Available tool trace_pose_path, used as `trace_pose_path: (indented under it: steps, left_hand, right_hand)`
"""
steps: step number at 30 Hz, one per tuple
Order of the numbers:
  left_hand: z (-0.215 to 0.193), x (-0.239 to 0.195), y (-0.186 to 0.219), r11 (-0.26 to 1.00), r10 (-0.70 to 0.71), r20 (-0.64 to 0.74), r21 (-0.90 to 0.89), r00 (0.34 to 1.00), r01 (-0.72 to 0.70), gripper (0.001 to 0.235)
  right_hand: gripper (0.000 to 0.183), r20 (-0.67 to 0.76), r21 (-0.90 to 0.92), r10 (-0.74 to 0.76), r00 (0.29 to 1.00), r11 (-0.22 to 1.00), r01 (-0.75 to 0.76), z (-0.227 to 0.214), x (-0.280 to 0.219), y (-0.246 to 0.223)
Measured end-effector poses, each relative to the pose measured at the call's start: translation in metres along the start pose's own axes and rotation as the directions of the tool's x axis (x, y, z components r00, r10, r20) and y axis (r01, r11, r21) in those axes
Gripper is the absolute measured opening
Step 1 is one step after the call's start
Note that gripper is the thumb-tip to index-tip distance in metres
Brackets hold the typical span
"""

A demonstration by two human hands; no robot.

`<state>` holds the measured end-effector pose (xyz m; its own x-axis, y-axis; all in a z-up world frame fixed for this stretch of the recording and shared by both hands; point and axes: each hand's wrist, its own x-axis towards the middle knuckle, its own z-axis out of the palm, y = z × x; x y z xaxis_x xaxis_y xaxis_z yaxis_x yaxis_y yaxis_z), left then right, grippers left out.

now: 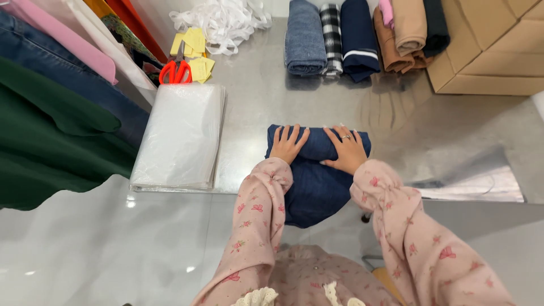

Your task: The person takes a brown patterned top and a pair of blue jeans from a clothing rack. They fold each item neatly on a metal table and place them in a stack with other folded clothes.

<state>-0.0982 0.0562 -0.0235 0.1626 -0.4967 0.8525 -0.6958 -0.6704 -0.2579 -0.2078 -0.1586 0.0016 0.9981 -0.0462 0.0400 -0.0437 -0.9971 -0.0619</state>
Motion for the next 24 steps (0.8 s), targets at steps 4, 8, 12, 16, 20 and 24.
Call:
trace_pose_path:
  steps: [4, 8, 12, 16, 20, 24]
  left_hand:
    - [0.003, -0.003, -0.016, 0.994, 0.068, 0.032, -0.082, 0.997, -0.066, 0.042]
    - [0.001, -0.005, -0.044, 0.945, 0.258, 0.584, -0.318, 0.770, -0.075, 0.117]
    - [0.028, -0.021, -0.053, 0.937, 0.279, 0.226, -0.278, 0.933, -0.213, 0.061]
    - [0.045, -0.026, -0.053, 0.942, 0.283, 0.027, -0.193, 0.959, -0.273, 0.029]
    - [0.012, -0.028, -0.048, 0.950, 0.265, 0.198, -0.220, 0.944, -0.221, 0.065]
    - [-0.015, -0.030, -0.039, 0.968, 0.214, 0.433, -0.217, 0.876, -0.129, 0.125]
  right_hand:
    - [0.130, 0.083, -0.128, 0.023, 0.996, 0.992, -0.012, 0.027, 0.020, 0.013]
    - [0.118, -0.268, -0.221, -0.019, 0.963, 0.974, -0.043, 0.030, -0.011, -0.013]
    - [0.108, -0.488, -0.264, -0.096, 0.867, 0.964, -0.041, 0.029, -0.027, -0.029]
    - [0.111, -0.470, -0.275, -0.095, 0.877, 0.961, -0.043, 0.030, -0.024, -0.027]
    - [0.113, -0.516, -0.317, -0.141, 0.845, 0.948, -0.035, 0.029, -0.027, -0.032]
    - [0.110, -0.600, -0.366, -0.221, 0.769, 0.931, -0.018, 0.040, -0.026, -0.028]
